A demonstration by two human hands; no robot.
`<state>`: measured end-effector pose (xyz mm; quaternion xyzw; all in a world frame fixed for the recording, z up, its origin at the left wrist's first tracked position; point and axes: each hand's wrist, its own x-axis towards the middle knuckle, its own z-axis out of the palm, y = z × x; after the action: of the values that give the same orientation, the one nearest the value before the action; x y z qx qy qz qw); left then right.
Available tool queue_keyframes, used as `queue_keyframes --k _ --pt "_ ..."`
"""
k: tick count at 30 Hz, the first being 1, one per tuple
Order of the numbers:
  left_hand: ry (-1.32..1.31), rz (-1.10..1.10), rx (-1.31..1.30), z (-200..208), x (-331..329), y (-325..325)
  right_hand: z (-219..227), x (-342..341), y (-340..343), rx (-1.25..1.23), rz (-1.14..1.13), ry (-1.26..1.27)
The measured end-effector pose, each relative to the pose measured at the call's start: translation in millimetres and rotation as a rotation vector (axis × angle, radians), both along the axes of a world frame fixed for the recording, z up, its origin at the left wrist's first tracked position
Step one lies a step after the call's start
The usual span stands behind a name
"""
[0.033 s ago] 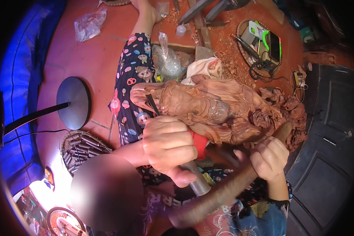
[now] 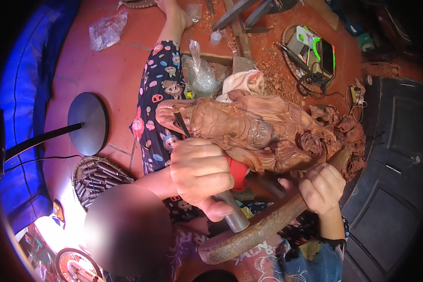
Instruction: The person sits on the floor and carves a large piece of wood using a chisel and mallet. They repeatedly strike the chisel to shape the wood, occasionally adjusting their grip and the wood's position.
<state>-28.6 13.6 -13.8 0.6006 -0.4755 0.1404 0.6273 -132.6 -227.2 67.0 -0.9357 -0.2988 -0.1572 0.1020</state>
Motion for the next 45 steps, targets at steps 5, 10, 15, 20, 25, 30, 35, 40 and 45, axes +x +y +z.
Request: queue_keyframes --k 5,10,15,20,25,30,35,40,45 --pt "-0.067 0.002 0.018 -2 4 3 -10 7 -7 0.049 0.087 -0.085" --pt "-0.076 -0.01 0.004 -6 4 6 -10 6 -7 0.072 0.08 -0.082" --pt "-0.087 -0.028 0.008 -10 6 9 -7 -3 -7 -0.019 -0.017 -0.055" --pt "-0.073 -0.056 -0.048 -13 7 10 -4 -2 2 -0.074 -0.002 -0.101" --pt "-0.078 -0.077 -0.062 -11 9 13 -2 1 4 0.0 0.047 -0.079" --pt "-0.309 0.089 -0.007 4 4 16 0 -1 5 0.02 0.032 -0.036" --pt "-0.185 0.007 0.016 -2 0 15 0 -2 9 0.086 0.008 -0.003" --pt "-0.118 -0.035 0.041 -6 2 8 -2 1 8 0.064 0.001 -0.015" --pt "-0.084 0.009 0.071 0 4 0 1 6 7 0.056 0.024 0.019"
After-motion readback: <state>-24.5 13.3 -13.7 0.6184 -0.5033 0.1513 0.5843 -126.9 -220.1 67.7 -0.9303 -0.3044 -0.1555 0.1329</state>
